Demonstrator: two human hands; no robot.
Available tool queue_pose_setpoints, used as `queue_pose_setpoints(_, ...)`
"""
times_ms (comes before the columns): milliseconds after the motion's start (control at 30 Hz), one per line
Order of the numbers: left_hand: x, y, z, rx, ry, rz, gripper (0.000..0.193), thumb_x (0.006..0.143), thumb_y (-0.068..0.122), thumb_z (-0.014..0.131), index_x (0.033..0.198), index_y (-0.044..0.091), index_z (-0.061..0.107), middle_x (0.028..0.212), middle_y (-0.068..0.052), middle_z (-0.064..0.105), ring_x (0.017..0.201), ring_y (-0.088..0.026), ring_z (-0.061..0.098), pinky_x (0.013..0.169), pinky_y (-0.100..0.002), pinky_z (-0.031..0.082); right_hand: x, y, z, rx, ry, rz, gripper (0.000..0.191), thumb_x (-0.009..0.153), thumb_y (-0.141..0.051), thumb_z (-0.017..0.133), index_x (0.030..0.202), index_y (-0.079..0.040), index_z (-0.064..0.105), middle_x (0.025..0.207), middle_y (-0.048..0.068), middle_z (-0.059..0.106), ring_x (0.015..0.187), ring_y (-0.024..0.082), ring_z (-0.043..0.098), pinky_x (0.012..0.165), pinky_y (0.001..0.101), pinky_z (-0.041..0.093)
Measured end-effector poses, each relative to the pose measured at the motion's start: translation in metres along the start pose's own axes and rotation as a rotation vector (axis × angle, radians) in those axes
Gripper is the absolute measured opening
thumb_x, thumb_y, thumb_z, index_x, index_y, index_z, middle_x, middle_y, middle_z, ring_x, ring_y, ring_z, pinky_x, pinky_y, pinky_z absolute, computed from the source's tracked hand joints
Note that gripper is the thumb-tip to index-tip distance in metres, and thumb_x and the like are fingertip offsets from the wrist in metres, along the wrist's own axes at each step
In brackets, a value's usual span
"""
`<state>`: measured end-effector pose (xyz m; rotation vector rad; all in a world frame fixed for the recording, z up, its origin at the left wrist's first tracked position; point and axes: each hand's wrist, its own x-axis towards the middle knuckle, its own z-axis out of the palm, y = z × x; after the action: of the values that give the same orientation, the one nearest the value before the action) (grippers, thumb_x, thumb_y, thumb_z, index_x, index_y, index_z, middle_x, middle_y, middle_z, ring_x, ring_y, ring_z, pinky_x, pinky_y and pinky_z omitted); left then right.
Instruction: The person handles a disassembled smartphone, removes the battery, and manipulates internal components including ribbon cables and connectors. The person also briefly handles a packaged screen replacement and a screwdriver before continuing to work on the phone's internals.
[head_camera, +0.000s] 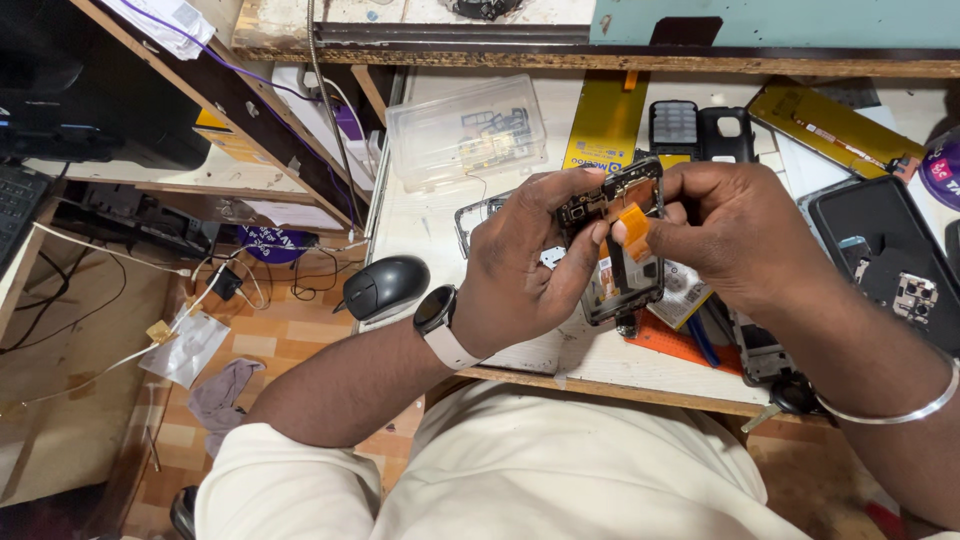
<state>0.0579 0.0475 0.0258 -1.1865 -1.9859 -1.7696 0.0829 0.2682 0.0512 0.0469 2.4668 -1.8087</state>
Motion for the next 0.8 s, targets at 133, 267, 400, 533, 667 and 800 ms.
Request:
queue_pose_setpoints(133, -0.001, 0.0, 0.0, -0.007, -0.003, 0.017, 0.042, 0.109, 0.001, 0.064, 0.147, 0.007, 0.045, 0.123, -0.012, 0.064, 0.108, -0.014, 0.074, 0.091, -0.026, 0.063, 0.001, 0.005, 0.001, 0.044, -0.043, -0.017, 0.017, 0.09, -0.004, 0.068, 0.105, -0.002, 0.074, 0.077, 0.001, 0.066, 0.071, 0.005, 0.064, 0.07, 0.0238, 0.058)
queue_pose_setpoints(267, -0.002, 0.003, 0.0, 0.006, 0.006, 0.026, 0.042, 0.11, 0.001, 0.064, 0.147, 0.007, 0.046, 0.119, -0.012, 0.065, 0.107, -0.014, 0.074, 0.091, -0.026, 0.063, 0.004, 0.01, 0.005, 0.058, -0.059, -0.033, 0.015, 0.092, -0.004, 0.067, 0.105, -0.001, 0.073, 0.081, 0.003, 0.068, 0.075, 0.008, 0.067, 0.073, 0.0259, 0.059)
queue_pose_setpoints(400, 0.001, 0.004, -0.001, 0.024, 0.021, -0.003, 0.043, 0.106, 0.002, 0.068, 0.145, 0.006, 0.047, 0.114, -0.011, 0.071, 0.105, -0.012, 0.075, 0.09, -0.025, 0.066, 0.006, 0.01, 0.008, 0.114, -0.065, -0.074, 0.016, 0.093, -0.007, 0.066, 0.107, -0.002, 0.073, 0.088, 0.003, 0.071, 0.08, 0.009, 0.067, 0.075, 0.0256, 0.058)
queue_pose_setpoints(533, 0.006, 0.001, -0.003, -0.052, -0.004, -0.242, 0.047, 0.1, 0.004, 0.071, 0.141, 0.003, 0.047, 0.104, -0.011, 0.074, 0.086, -0.01, 0.071, 0.076, -0.026, 0.059, 0.005, 0.005, 0.008, 0.055, -0.093, -0.107, 0.02, 0.089, -0.012, 0.075, 0.108, -0.004, 0.076, 0.094, 0.003, 0.073, 0.083, 0.008, 0.068, 0.073, 0.0254, 0.058)
queue_pose_setpoints(667, 0.005, -0.002, -0.001, -0.12, 0.025, -0.119, 0.05, 0.103, 0.002, 0.07, 0.145, 0.002, 0.043, 0.129, -0.015, 0.066, 0.108, -0.011, 0.071, 0.092, -0.026, 0.063, 0.004, 0.003, 0.009, 0.038, -0.099, -0.174, 0.02, 0.091, -0.013, 0.076, 0.108, -0.003, 0.077, 0.099, 0.002, 0.067, 0.088, 0.007, 0.066, 0.075, 0.0238, 0.056)
queue_pose_setpoints(800, 0.003, -0.008, 0.003, -0.061, 0.046, -0.067, 0.054, 0.103, 0.002, 0.07, 0.147, 0.003, 0.038, 0.135, -0.016, 0.064, 0.111, -0.012, 0.072, 0.101, -0.027, 0.063, 0.004, 0.006, 0.011, -0.004, -0.093, -0.137, 0.02, 0.09, -0.013, 0.077, 0.108, -0.003, 0.077, 0.096, 0.001, 0.062, 0.081, 0.008, 0.06, 0.067, 0.0257, 0.051)
